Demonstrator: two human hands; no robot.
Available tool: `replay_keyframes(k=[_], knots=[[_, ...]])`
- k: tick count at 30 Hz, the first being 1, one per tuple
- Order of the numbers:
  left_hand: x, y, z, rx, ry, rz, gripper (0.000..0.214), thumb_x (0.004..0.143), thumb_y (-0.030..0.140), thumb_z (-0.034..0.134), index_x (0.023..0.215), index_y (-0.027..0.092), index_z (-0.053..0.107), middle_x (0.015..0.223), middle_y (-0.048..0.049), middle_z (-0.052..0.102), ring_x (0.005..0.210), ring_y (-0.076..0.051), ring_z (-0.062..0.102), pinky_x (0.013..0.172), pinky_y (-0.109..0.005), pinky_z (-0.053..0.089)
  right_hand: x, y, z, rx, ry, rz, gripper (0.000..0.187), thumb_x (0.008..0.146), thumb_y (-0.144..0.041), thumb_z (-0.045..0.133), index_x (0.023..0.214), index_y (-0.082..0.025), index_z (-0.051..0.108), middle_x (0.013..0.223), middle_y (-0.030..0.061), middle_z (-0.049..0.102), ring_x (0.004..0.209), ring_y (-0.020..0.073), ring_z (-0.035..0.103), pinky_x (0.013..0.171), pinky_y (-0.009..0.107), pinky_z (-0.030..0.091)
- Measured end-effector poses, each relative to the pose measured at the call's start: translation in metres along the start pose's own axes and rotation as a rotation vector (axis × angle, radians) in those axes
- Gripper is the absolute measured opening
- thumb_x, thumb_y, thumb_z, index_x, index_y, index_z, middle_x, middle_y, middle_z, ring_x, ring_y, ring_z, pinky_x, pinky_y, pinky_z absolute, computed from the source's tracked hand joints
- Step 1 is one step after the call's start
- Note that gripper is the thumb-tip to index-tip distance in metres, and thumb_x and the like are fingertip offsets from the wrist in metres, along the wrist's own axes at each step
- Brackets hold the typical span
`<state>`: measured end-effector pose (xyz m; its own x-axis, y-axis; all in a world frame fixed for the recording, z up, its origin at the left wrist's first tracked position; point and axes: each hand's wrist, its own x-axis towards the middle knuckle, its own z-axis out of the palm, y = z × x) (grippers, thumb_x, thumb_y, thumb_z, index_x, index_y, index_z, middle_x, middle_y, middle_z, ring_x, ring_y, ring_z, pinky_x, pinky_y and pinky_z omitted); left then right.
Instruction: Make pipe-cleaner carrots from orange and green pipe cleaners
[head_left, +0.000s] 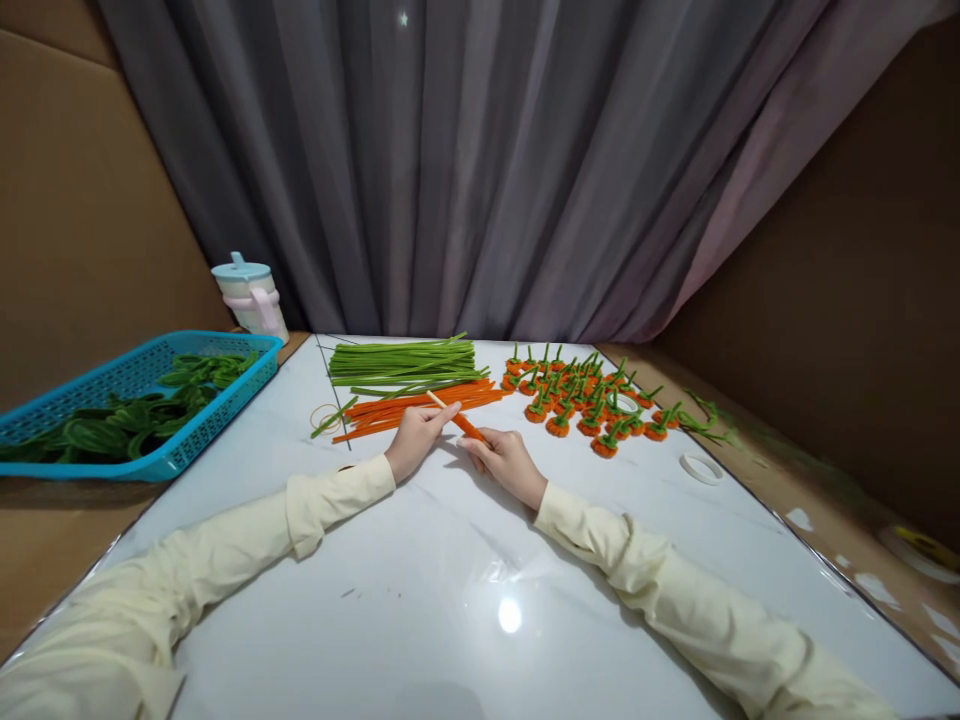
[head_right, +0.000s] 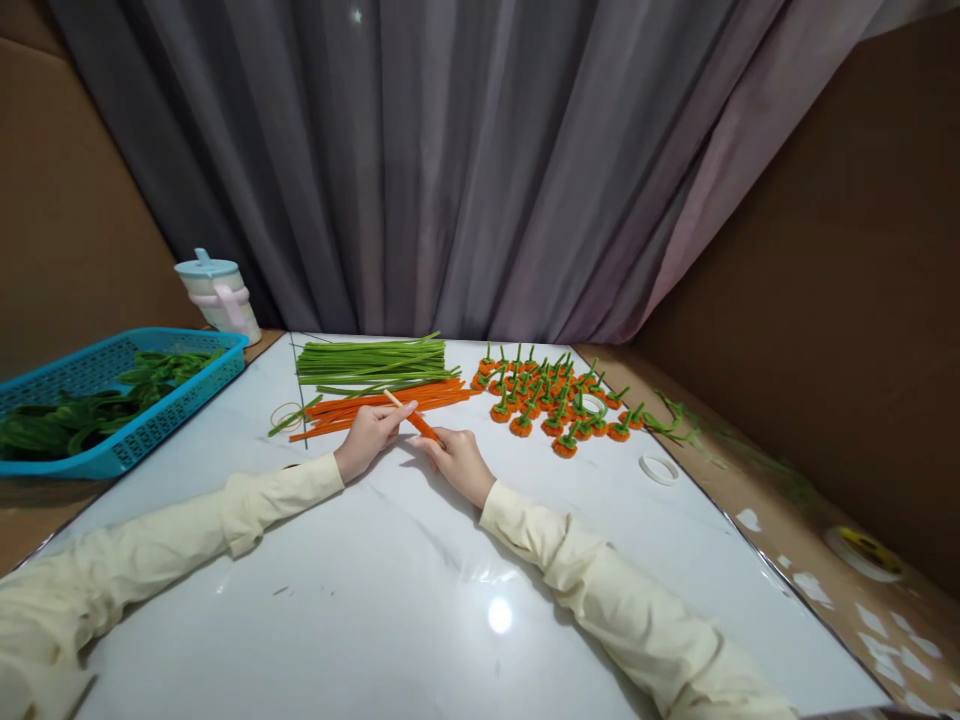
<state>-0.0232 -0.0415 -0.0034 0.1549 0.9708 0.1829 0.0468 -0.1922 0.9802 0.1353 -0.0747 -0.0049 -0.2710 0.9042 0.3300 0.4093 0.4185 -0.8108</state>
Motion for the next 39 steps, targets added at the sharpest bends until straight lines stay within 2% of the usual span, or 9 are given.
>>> replay_keyframes(k=[5,11,18,22,29,33,39], knots=[[0.002,-0.002,0.000,-0.093,0.000,-0.059,0.052,0.069,0.053,0.062,0.046,0.018,0.032,0.040,0.0083,0.023,0.035,-0.003,0.020,0.038,-0.021,0.014,0.006,0.004,0.004,-0.002,0.001,-0.026,0.046,0.086,-0.046,0.050,0.050,-0.017,0.047,0.040,-0.0029,0.047,0.041,0.0101,0.043,0.049,0.022,0.037],[0.001,0.003,0.002,-0.200,-0.062,-0.141,0.054,0.066,0.054,0.066,0.050,0.020,0.026,0.042,0.0100,0.019,0.035,-0.002,0.017,0.035,-0.020,0.011,0.005,0.007,0.002,0.000,0.012,-0.044,0.045,0.085,-0.044,0.051,0.050,-0.016,0.047,0.041,-0.0038,0.047,0.040,0.0085,0.041,0.051,0.021,0.037],[0.000,0.006,0.002,-0.255,-0.089,-0.175,0.055,0.065,0.053,0.068,0.051,0.020,0.027,0.041,0.0104,0.020,0.033,-0.002,0.018,0.034,-0.019,0.011,0.005,0.007,0.002,0.008,0.016,-0.049,0.043,0.085,-0.042,0.052,0.050,-0.016,0.048,0.041,-0.0039,0.047,0.041,0.0085,0.042,0.051,0.021,0.036],[-0.001,0.007,0.003,-0.290,-0.116,-0.186,0.051,0.066,0.054,0.067,0.051,0.017,0.036,0.041,0.0105,0.021,0.033,-0.002,0.018,0.035,-0.018,0.010,0.004,0.007,0.002,0.022,0.016,-0.037,0.042,0.084,-0.042,0.052,0.051,-0.017,0.048,0.041,-0.0041,0.046,0.041,0.0088,0.042,0.049,0.020,0.035],[0.004,0.007,-0.003,-0.471,-0.192,-0.214,0.041,0.073,0.052,0.062,0.074,0.011,0.060,0.040,0.0101,0.024,0.033,-0.003,0.020,0.035,-0.018,0.014,0.005,0.006,0.003,0.068,0.005,0.005,0.042,0.085,-0.042,0.050,0.052,-0.017,0.047,0.039,-0.0041,0.044,0.041,0.0096,0.043,0.045,0.019,0.034],[0.007,0.006,-0.005,-0.574,-0.243,-0.231,0.041,0.074,0.047,0.063,0.091,0.011,0.063,0.044,0.0078,0.034,0.036,-0.004,0.027,0.036,-0.017,0.020,0.005,0.006,0.002,0.089,-0.002,0.023,0.042,0.085,-0.043,0.050,0.052,-0.017,0.048,0.039,-0.0040,0.044,0.040,0.0096,0.042,0.044,0.019,0.033],[0.005,0.006,-0.003,-0.562,-0.286,-0.208,0.045,0.073,0.045,0.067,0.098,0.008,0.064,0.046,0.0061,0.040,0.037,-0.004,0.031,0.036,-0.017,0.023,0.004,0.006,0.003,0.112,-0.011,0.037,0.042,0.085,-0.045,0.050,0.053,-0.017,0.048,0.039,-0.0042,0.044,0.038,0.0088,0.039,0.042,0.019,0.032]])
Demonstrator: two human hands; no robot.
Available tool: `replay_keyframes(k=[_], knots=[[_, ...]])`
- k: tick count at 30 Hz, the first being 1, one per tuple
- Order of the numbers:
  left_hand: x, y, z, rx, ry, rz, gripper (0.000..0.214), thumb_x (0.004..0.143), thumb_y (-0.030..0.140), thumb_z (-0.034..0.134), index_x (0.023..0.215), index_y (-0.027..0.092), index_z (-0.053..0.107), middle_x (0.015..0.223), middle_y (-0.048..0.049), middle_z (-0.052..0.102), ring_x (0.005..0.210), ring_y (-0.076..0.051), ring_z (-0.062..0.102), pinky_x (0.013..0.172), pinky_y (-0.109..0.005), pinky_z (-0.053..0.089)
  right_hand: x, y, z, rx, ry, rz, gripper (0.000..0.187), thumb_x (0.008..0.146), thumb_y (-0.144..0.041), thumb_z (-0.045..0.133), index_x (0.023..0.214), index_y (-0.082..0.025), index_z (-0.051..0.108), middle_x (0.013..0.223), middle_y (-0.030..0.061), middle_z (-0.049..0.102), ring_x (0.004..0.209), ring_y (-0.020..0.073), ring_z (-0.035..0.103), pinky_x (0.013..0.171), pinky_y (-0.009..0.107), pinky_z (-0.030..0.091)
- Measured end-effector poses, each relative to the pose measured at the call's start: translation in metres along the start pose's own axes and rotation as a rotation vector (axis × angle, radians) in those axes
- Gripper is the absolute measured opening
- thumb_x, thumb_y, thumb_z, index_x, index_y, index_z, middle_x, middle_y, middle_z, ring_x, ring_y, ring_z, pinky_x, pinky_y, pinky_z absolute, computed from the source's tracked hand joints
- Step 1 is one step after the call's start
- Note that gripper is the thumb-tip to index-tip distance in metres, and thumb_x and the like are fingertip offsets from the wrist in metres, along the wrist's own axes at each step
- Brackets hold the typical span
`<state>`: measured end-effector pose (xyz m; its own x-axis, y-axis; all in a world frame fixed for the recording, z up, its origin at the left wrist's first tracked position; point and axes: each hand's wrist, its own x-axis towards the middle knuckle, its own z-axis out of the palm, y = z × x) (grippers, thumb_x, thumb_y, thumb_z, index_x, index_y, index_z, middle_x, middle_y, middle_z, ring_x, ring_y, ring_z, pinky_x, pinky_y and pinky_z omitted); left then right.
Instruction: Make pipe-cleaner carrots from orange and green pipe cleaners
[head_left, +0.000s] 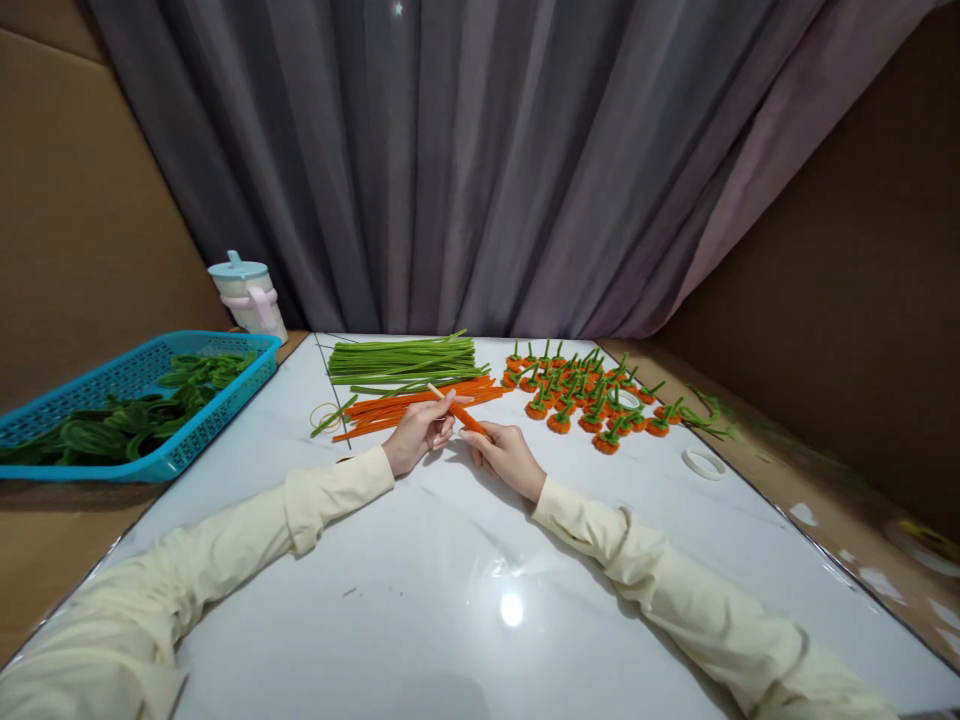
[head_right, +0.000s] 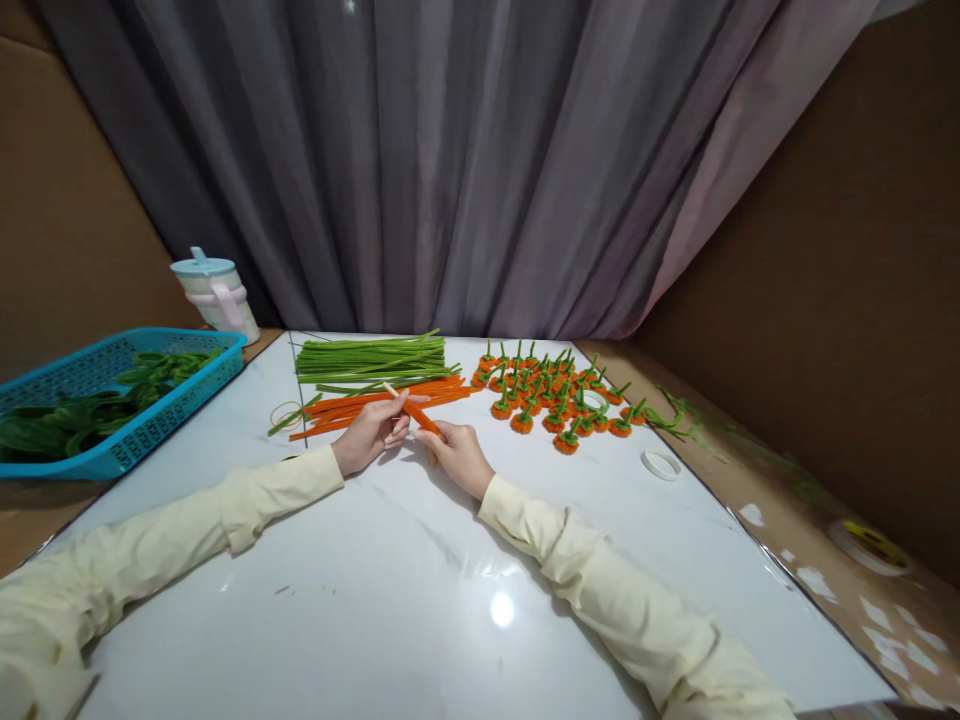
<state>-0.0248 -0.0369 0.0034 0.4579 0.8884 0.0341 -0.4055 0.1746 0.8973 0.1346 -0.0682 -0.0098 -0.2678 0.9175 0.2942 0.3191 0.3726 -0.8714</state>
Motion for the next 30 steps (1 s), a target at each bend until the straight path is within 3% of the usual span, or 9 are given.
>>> replay_keyframes(k=[20,30], knots=[[-0.0006,-0.0038,-0.0011,0.316,0.031,0.087,0.049,0.071,0.054,0.063,0.088,0.008,0.068,0.045,0.0047,0.044,0.037,-0.002,0.030,0.039,-0.018,0.019,-0.0014,0.0001,-0.0013,0.064,-0.024,0.008,0.043,0.084,-0.049,0.050,0.056,-0.016,0.050,0.040,-0.0042,0.044,0.035,0.0070,0.035,0.039,0.020,0.029],[-0.0021,-0.0060,0.0008,0.462,0.034,0.126,0.047,0.070,0.057,0.062,0.068,0.010,0.067,0.042,0.0014,0.049,0.035,-0.003,0.030,0.038,-0.019,0.018,-0.0012,-0.0016,-0.0012,0.127,-0.059,0.001,0.036,0.084,-0.044,0.050,0.062,-0.015,0.053,0.046,-0.0039,0.049,0.032,0.0054,0.033,0.036,0.019,0.027]])
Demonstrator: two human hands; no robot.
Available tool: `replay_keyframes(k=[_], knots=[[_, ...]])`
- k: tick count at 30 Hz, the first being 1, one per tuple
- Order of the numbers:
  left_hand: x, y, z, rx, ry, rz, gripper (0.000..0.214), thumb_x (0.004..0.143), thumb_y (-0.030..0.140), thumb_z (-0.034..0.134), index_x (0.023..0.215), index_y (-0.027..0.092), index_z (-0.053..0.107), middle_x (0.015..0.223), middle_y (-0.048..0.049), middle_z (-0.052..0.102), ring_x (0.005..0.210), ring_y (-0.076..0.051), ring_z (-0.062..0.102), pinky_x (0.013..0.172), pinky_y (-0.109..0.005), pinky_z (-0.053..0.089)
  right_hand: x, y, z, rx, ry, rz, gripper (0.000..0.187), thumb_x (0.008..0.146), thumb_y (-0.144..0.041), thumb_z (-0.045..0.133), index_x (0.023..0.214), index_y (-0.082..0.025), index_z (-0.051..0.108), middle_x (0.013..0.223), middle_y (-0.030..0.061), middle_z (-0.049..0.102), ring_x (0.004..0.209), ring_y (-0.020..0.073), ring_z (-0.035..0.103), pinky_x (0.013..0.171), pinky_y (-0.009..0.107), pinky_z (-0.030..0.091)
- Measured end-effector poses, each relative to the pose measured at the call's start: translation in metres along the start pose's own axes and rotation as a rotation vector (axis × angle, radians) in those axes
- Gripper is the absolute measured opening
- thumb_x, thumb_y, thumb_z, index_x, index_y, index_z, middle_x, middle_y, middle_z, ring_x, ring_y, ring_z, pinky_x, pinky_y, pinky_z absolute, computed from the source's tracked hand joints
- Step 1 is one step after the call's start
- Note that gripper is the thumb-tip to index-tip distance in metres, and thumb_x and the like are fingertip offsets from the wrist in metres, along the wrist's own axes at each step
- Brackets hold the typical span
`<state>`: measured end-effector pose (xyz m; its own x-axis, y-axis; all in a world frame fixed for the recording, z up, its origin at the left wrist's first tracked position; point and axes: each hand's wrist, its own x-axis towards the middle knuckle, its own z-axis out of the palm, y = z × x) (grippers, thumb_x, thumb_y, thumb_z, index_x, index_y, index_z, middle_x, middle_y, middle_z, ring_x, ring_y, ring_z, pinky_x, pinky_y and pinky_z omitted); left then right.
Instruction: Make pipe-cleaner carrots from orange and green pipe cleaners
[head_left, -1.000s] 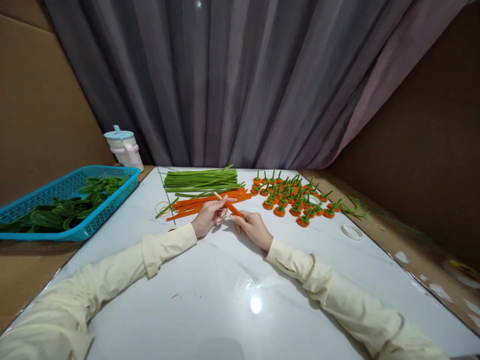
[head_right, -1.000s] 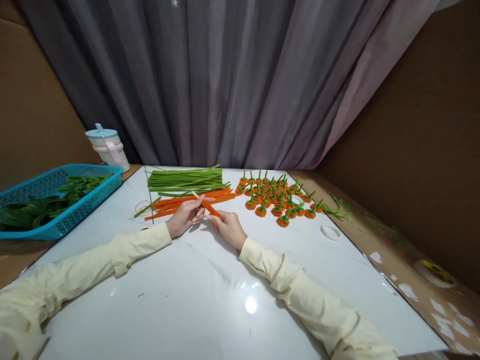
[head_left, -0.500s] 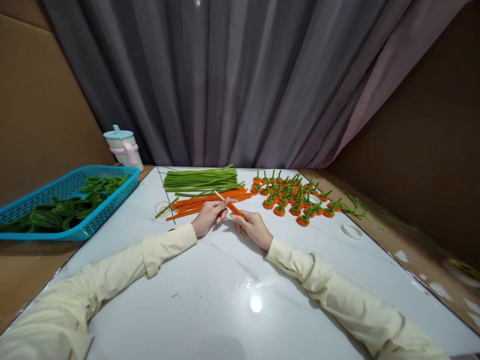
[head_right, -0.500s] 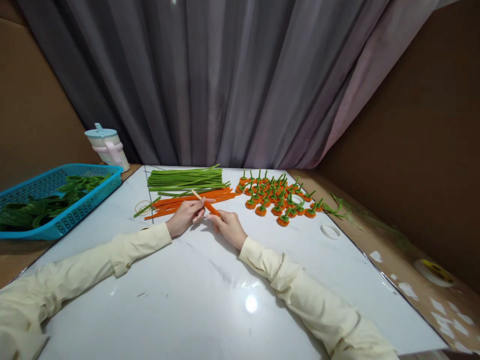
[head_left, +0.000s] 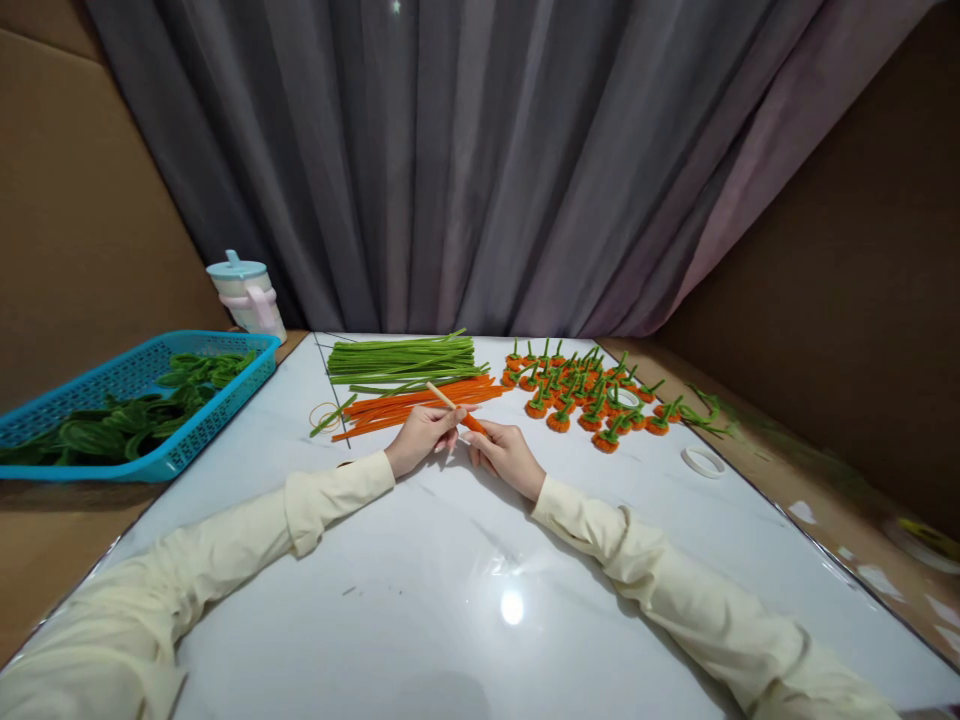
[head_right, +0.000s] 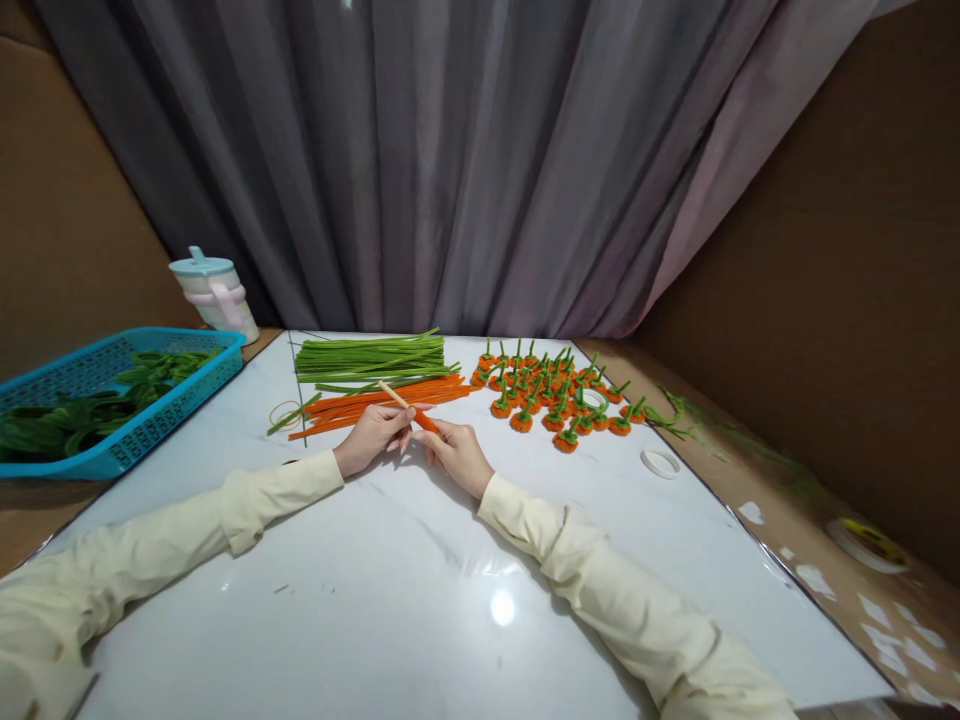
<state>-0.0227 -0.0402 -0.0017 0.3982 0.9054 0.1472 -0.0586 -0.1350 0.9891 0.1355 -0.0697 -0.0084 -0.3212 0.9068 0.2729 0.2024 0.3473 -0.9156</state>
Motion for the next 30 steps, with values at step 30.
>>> replay_keyframes(k=[30], knots=[[-0.0014,0.0014,0.0016,0.070,-0.065,-0.041,0.047,0.072,0.055,0.059,0.061,0.010,0.064,0.040,0.0019,0.048,0.034,-0.004,0.031,0.036,-0.019,0.019,0.0008,-0.0008,-0.0004,0.029,-0.036,0.006,0.035,0.085,-0.044,0.050,0.067,-0.015,0.057,0.051,-0.0023,0.055,0.032,0.0052,0.035,0.035,0.019,0.029]])
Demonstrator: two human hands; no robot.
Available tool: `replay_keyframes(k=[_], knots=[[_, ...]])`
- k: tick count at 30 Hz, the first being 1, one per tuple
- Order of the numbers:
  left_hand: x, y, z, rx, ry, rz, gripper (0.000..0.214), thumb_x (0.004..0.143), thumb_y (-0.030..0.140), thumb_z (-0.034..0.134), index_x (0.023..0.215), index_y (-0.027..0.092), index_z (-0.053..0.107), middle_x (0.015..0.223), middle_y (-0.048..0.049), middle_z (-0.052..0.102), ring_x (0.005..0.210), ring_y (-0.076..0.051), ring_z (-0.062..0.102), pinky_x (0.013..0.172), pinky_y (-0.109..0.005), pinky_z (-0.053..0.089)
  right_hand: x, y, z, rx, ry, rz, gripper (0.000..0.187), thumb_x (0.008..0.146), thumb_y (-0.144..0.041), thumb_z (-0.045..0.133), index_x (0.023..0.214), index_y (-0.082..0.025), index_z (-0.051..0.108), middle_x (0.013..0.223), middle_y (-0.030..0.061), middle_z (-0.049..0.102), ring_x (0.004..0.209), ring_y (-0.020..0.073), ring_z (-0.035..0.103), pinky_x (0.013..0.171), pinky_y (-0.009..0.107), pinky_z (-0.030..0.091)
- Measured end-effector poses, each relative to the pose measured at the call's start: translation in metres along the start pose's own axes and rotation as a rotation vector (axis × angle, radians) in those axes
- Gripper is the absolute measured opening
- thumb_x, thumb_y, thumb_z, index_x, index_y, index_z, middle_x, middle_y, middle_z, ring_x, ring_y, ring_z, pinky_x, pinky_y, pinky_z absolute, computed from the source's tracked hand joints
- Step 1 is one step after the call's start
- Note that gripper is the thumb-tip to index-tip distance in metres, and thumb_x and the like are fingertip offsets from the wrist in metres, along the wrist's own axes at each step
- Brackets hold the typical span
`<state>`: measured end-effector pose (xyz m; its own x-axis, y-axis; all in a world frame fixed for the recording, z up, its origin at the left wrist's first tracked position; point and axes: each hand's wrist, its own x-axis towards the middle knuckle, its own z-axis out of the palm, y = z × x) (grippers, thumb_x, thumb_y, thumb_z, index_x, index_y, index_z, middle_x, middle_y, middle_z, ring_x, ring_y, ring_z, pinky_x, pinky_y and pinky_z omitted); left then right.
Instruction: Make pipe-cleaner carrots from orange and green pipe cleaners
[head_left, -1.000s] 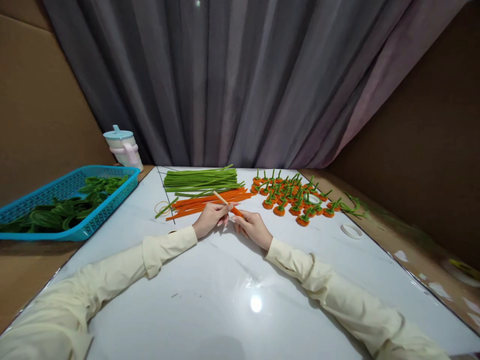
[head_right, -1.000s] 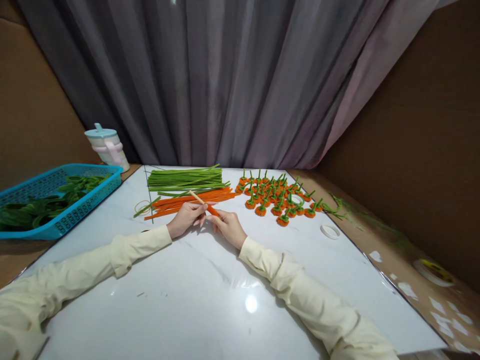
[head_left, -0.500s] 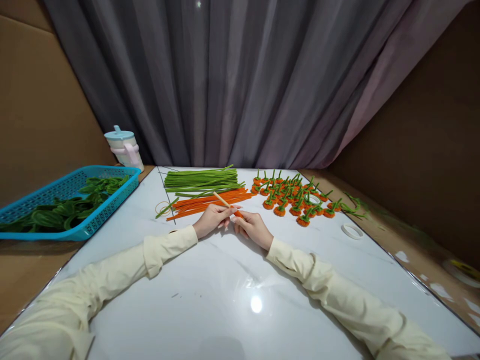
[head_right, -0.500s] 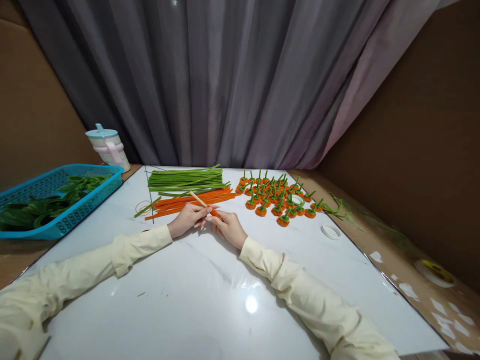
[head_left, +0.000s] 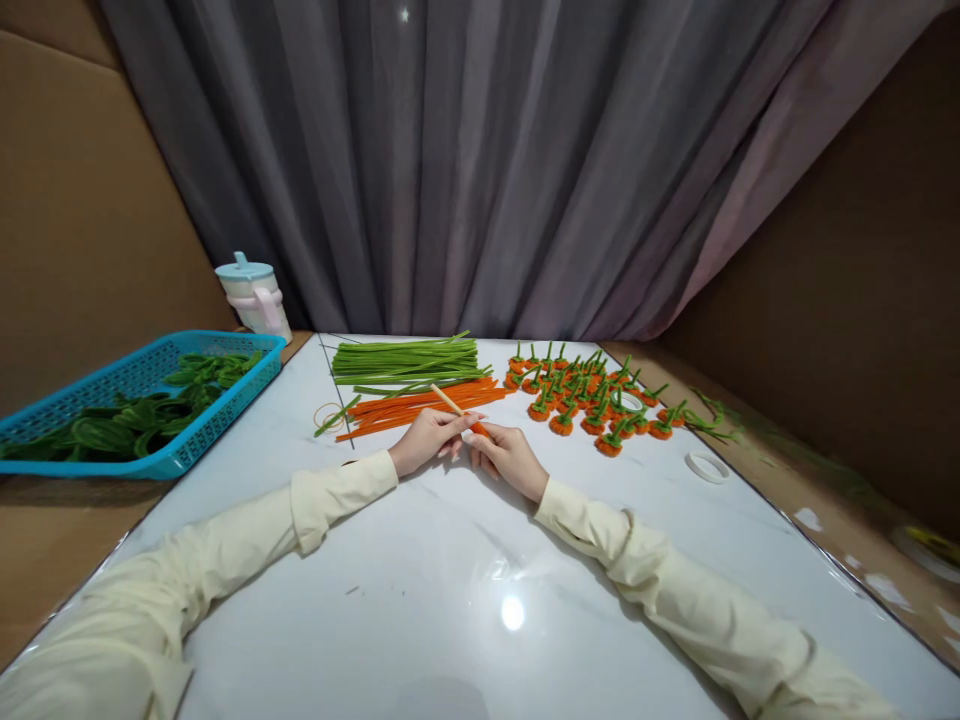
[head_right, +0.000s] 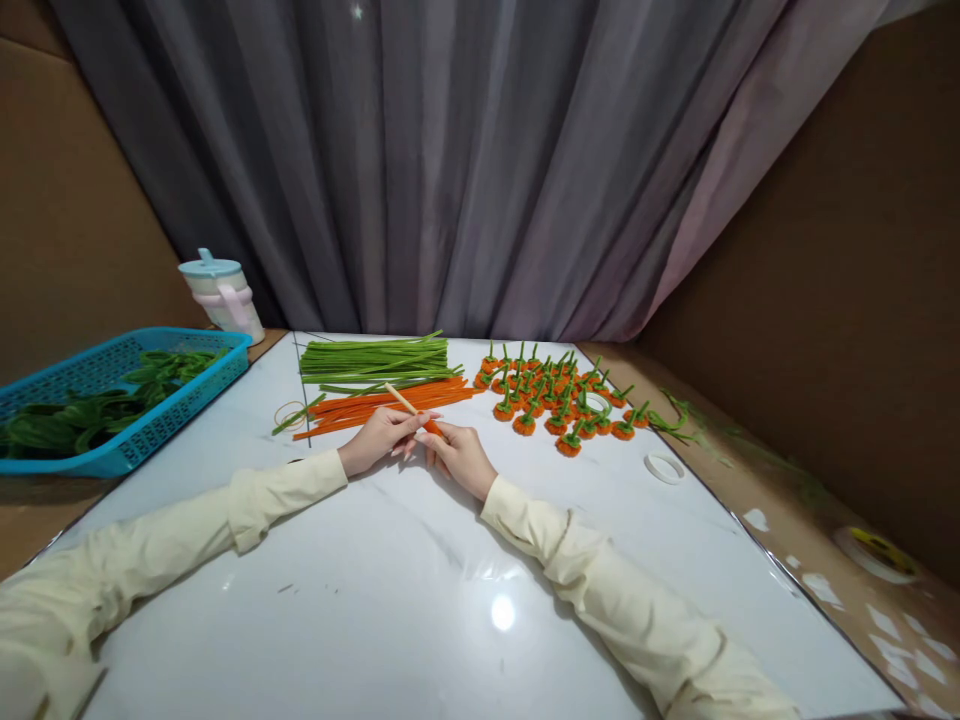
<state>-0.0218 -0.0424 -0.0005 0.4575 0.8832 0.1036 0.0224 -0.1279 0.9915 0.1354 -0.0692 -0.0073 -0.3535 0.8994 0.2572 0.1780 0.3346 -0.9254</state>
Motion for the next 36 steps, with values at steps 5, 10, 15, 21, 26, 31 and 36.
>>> replay_keyframes(k=[5,10,15,21,26,31,36], knots=[[0.0005,0.0006,-0.0002,0.015,-0.005,0.003,0.049,0.073,0.056,0.058,0.056,0.010,0.061,0.039,0.0018,0.047,0.034,-0.004,0.031,0.037,-0.019,0.020,-0.0001,0.0006,0.0004,-0.006,0.012,-0.001,0.037,0.085,-0.045,0.050,0.066,-0.014,0.056,0.049,-0.0024,0.054,0.031,0.0049,0.035,0.035,0.019,0.029],[0.0001,0.0014,-0.0006,0.026,-0.021,0.005,0.047,0.073,0.055,0.058,0.060,0.010,0.063,0.041,0.0016,0.049,0.035,-0.005,0.032,0.038,-0.020,0.020,-0.0010,-0.0002,-0.0001,-0.014,0.021,-0.009,0.038,0.085,-0.045,0.051,0.063,-0.015,0.054,0.048,-0.0030,0.053,0.032,0.0051,0.035,0.036,0.020,0.030],[-0.0010,0.0036,0.0004,0.040,-0.015,0.006,0.049,0.075,0.053,0.057,0.051,0.011,0.057,0.040,0.0013,0.048,0.034,-0.005,0.032,0.038,-0.020,0.020,-0.0011,-0.0010,0.0000,-0.013,0.022,-0.009,0.037,0.085,-0.044,0.050,0.063,-0.015,0.053,0.048,-0.0036,0.052,0.031,0.0052,0.035,0.036,0.020,0.029],[-0.0005,0.0041,-0.0001,0.049,-0.005,0.010,0.048,0.076,0.051,0.057,0.049,0.011,0.056,0.038,0.0015,0.047,0.034,-0.005,0.032,0.038,-0.021,0.020,-0.0009,-0.0011,0.0005,-0.012,0.013,-0.002,0.034,0.085,-0.042,0.050,0.064,-0.015,0.055,0.046,-0.0048,0.051,0.031,0.0051,0.035,0.037,0.019,0.029],[0.0007,0.0031,-0.0009,0.039,-0.009,0.004,0.046,0.076,0.052,0.056,0.054,0.011,0.058,0.040,0.0019,0.047,0.035,-0.005,0.032,0.039,-0.020,0.021,-0.0002,0.0008,0.0011,-0.015,0.021,0.005,0.034,0.086,-0.040,0.050,0.064,-0.015,0.054,0.046,-0.0045,0.051,0.031,0.0046,0.034,0.037,0.019,0.028],[0.0006,0.0029,-0.0007,0.030,-0.002,-0.007,0.047,0.076,0.051,0.057,0.051,0.011,0.055,0.039,0.0020,0.047,0.035,-0.005,0.032,0.038,-0.020,0.021,0.0011,0.0040,0.0011,-0.021,0.013,0.012,0.033,0.086,-0.042,0.050,0.069,-0.014,0.057,0.048,-0.0034,0.052,0.031,0.0048,0.035,0.035,0.019,0.028],[0.0010,0.0036,0.0000,0.031,0.007,-0.019,0.048,0.075,0.052,0.057,0.049,0.011,0.053,0.038,0.0021,0.046,0.034,-0.004,0.032,0.038,-0.020,0.020,0.0017,0.0035,0.0009,-0.030,0.012,0.014,0.035,0.086,-0.044,0.049,0.067,-0.015,0.055,0.049,-0.0028,0.053,0.031,0.0048,0.035,0.035,0.019,0.028]])
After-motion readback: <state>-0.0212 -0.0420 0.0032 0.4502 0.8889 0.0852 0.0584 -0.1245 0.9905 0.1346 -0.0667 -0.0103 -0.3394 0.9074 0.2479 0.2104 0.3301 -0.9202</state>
